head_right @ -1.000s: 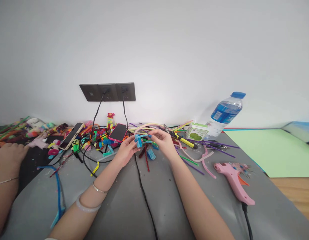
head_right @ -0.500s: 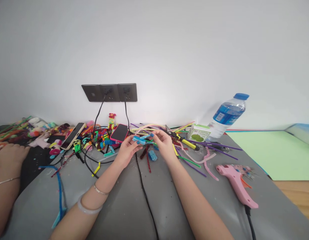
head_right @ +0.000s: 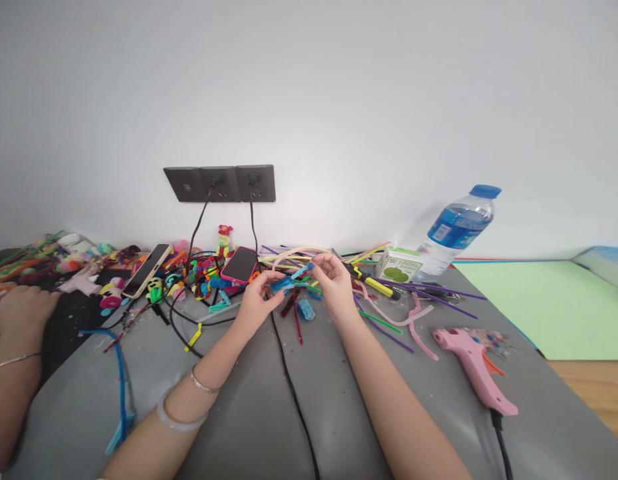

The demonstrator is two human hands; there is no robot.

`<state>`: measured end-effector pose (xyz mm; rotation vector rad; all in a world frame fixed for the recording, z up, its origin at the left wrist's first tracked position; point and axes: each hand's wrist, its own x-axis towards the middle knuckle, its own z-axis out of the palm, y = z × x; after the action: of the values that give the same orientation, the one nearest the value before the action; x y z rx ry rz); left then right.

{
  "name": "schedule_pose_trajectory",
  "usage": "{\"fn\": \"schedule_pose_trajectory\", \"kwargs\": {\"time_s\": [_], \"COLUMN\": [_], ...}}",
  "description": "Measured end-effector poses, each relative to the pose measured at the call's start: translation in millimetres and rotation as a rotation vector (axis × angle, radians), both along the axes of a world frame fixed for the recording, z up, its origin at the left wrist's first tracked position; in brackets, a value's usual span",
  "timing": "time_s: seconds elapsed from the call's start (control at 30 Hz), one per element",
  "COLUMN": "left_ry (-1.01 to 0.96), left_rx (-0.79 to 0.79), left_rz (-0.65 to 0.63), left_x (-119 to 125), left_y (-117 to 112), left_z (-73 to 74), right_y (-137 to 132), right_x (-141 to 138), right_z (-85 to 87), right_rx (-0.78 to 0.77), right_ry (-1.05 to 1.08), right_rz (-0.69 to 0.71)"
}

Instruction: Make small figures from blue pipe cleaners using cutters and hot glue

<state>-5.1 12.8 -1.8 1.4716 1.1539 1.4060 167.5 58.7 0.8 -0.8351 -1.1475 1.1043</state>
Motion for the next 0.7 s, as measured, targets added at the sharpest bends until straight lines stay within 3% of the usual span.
{"fn": "schedule_pose_trajectory", "kwargs": {"time_s": [0.27, 0.7], "left_ry": [0.128, -0.093], "left_rx": [0.081, -0.025], "left_rz": [-0.001, 0.001], "left_x": [-0.8, -0.8], "left_y": [0.0, -0.2], "left_z": [-0.1, -1.5], "right_y": [-1.4, -2.7], "right_x": [-2.1, -1.6], "right_z": [-0.1, -1.8], "right_rx": [0.063, 0.072], "right_ry": [-0.01, -0.074], "right_rz": [0.012, -0.019]}}
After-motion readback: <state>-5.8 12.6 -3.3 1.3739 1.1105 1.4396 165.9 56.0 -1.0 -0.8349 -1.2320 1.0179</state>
